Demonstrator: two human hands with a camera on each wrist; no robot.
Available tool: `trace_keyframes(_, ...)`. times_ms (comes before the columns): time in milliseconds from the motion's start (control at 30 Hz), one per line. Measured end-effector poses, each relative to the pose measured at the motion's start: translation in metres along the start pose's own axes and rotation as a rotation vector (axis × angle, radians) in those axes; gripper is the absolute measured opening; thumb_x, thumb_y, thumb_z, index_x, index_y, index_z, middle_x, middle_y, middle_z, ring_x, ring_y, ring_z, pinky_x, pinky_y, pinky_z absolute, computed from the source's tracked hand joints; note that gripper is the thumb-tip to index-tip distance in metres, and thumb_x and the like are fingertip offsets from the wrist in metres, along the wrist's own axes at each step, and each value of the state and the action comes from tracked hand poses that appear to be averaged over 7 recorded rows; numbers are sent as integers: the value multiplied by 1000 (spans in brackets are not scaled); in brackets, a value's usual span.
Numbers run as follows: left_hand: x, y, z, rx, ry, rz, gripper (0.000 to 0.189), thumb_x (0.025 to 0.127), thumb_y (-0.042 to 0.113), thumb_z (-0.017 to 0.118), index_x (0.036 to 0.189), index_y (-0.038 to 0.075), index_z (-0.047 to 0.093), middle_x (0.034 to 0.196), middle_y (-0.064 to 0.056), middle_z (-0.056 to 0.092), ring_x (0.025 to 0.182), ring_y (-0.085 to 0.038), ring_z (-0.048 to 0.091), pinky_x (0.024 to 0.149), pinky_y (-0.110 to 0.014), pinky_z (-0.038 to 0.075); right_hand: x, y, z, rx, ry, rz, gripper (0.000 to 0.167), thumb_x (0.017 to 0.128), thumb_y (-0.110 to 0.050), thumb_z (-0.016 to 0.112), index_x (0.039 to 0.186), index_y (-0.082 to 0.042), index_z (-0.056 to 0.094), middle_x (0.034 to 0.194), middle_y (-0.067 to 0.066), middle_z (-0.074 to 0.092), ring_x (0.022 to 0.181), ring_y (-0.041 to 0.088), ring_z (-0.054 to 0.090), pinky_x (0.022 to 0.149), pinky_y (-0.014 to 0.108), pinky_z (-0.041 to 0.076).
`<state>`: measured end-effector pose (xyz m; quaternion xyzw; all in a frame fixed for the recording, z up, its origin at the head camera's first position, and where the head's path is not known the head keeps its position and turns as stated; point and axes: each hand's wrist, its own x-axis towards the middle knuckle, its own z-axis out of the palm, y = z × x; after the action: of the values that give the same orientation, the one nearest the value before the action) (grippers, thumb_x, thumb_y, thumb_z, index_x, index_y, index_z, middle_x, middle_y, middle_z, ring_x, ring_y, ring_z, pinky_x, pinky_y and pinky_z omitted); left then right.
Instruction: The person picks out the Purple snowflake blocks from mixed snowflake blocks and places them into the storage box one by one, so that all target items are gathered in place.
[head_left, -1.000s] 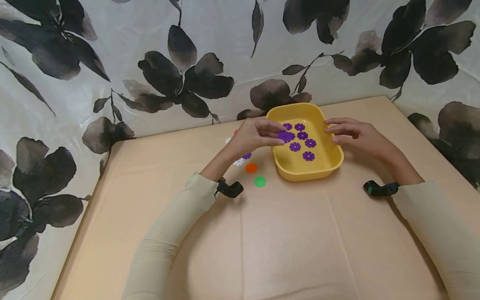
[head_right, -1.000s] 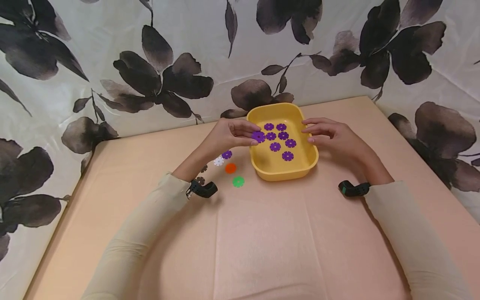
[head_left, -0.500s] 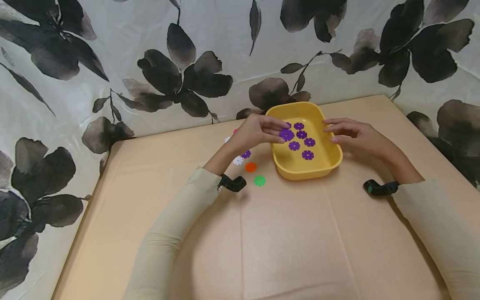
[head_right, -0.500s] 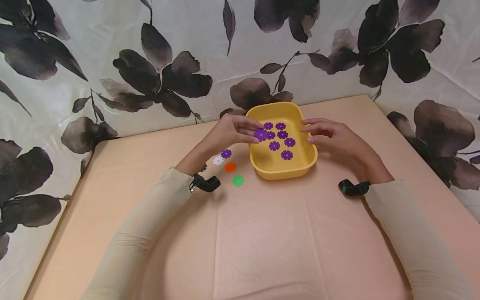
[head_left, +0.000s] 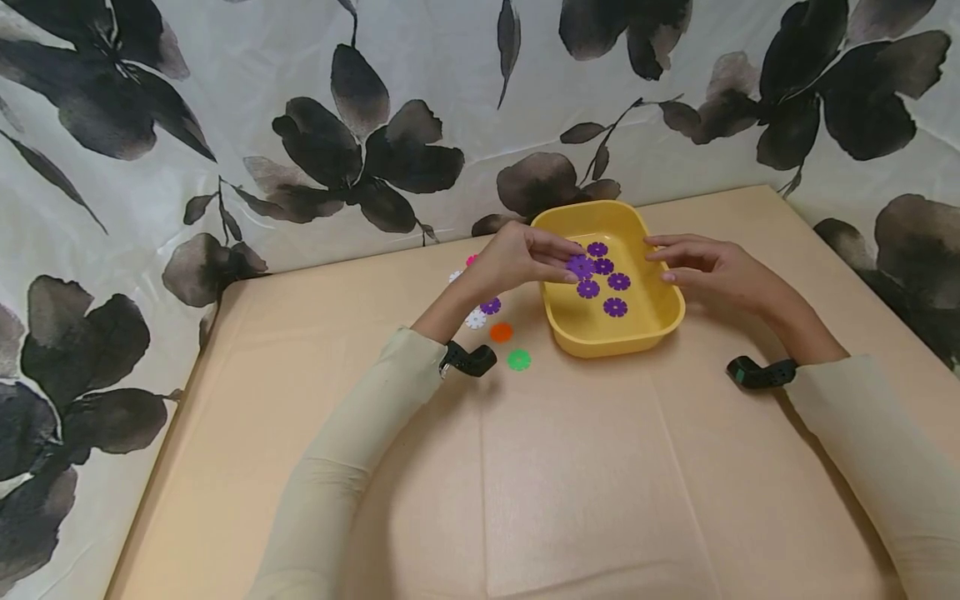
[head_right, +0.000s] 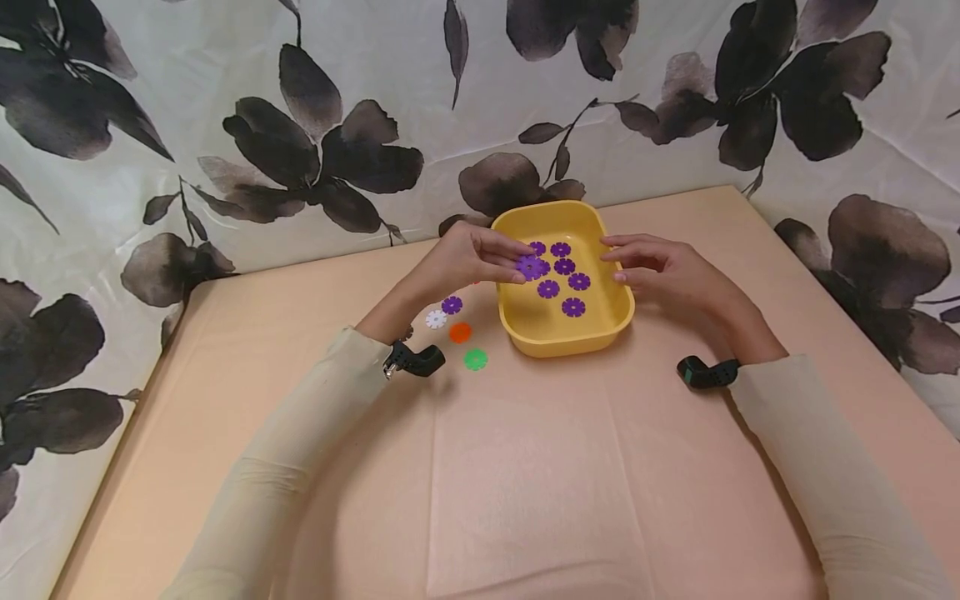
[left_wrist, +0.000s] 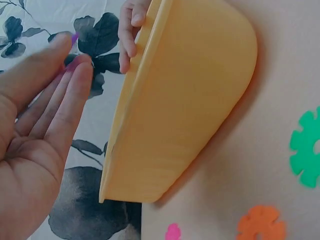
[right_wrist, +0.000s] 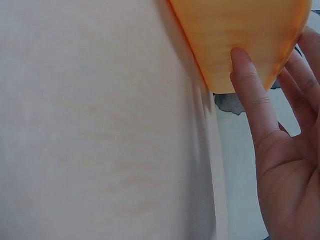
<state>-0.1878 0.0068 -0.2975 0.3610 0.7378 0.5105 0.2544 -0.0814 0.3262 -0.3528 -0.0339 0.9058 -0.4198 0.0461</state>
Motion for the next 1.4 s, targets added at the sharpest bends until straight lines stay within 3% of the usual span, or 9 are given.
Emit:
trace_keyframes(133, 7, 2, -3, 45, -58, 33, 38, 80, 13, 87, 115, 5, 77, 106, -4, 78, 95, -14, 75, 89, -26, 59, 2, 2, -1, 2, -2, -7, 43, 98, -36, 69, 136, -17, 66, 157, -2, 46, 150, 25, 33, 111, 19, 39)
trace_keyframes(233, 12, 2, -5, 84, -103, 53, 37, 81, 14, 87, 115, 5, 77, 105, -3, 78, 96, -12, 75, 89, -25, 58, 4, 4, -2, 6, -7, -10, 42, 99, -36, 69, 136, -17, 66, 158, -2, 45, 150, 25, 33, 108, 14, 39)
trace_keyframes(433, 25, 0, -12, 142, -213, 76, 36, 82, 12, 86, 116, 6, 77, 111, -4, 76, 100, -11, 73, 90, -25, 58, 6, 7, -2, -1, -5, -11, 43, 99, -37, 68, 137, -17, 65, 158, -4, 45, 150, 25, 34, 114, 30, 40)
trace_keyframes(533, 31, -2, -14, 174, -242, 63, 37, 81, 13, 86, 116, 7, 77, 112, -4, 76, 101, -10, 73, 90, -24, 58, 8, 8, -2, 5, -12, -12, 44, 99, -36, 68, 137, -17, 65, 158, -4, 44, 150, 25, 33, 115, 32, 40)
trace_keyframes(667, 38, -4, -16, 221, -242, 47, 36, 80, 17, 86, 114, 8, 78, 111, -3, 76, 100, -10, 73, 89, -23, 58, 9, 7, -3, 12, -22, -10, 43, 99, -36, 67, 138, -16, 65, 159, -2, 44, 150, 26, 33, 115, 32, 39)
trace_keyframes(867, 46, -6, -17, 309, -185, -5, 36, 80, 21, 87, 113, 11, 79, 108, 1, 77, 98, -7, 73, 88, -20, 57, 11, 6, -4, 22, -21, 5, 47, 98, -39, 68, 138, -17, 64, 159, -4, 43, 151, 27, 31, 116, 57, 35)
trace_keyframes(1033, 54, -10, -14, 320, -196, -32, 35, 81, 21, 86, 114, 10, 79, 109, 0, 77, 100, -8, 72, 89, -19, 56, 11, 7, -4, 21, -21, 7, 47, 98, -40, 69, 139, -17, 64, 159, -5, 43, 150, 27, 32, 115, 58, 36)
trace_keyframes(1267, 61, -9, -6, 322, -268, -2, 35, 84, 18, 83, 117, 6, 77, 115, -10, 75, 102, -10, 73, 90, -20, 56, 11, 8, -3, 22, -21, 3, 47, 97, -40, 69, 138, -17, 65, 159, -5, 43, 150, 27, 32, 115, 59, 36)
trace_keyframes(1400, 63, -8, -2, 348, -276, 15, 35, 84, 17, 84, 116, 6, 77, 111, -6, 77, 102, -11, 73, 88, -20, 57, 10, 8, -2, 28, -18, -3, 47, 97, -40, 69, 138, -16, 65, 159, -6, 43, 150, 27, 33, 115, 59, 36)
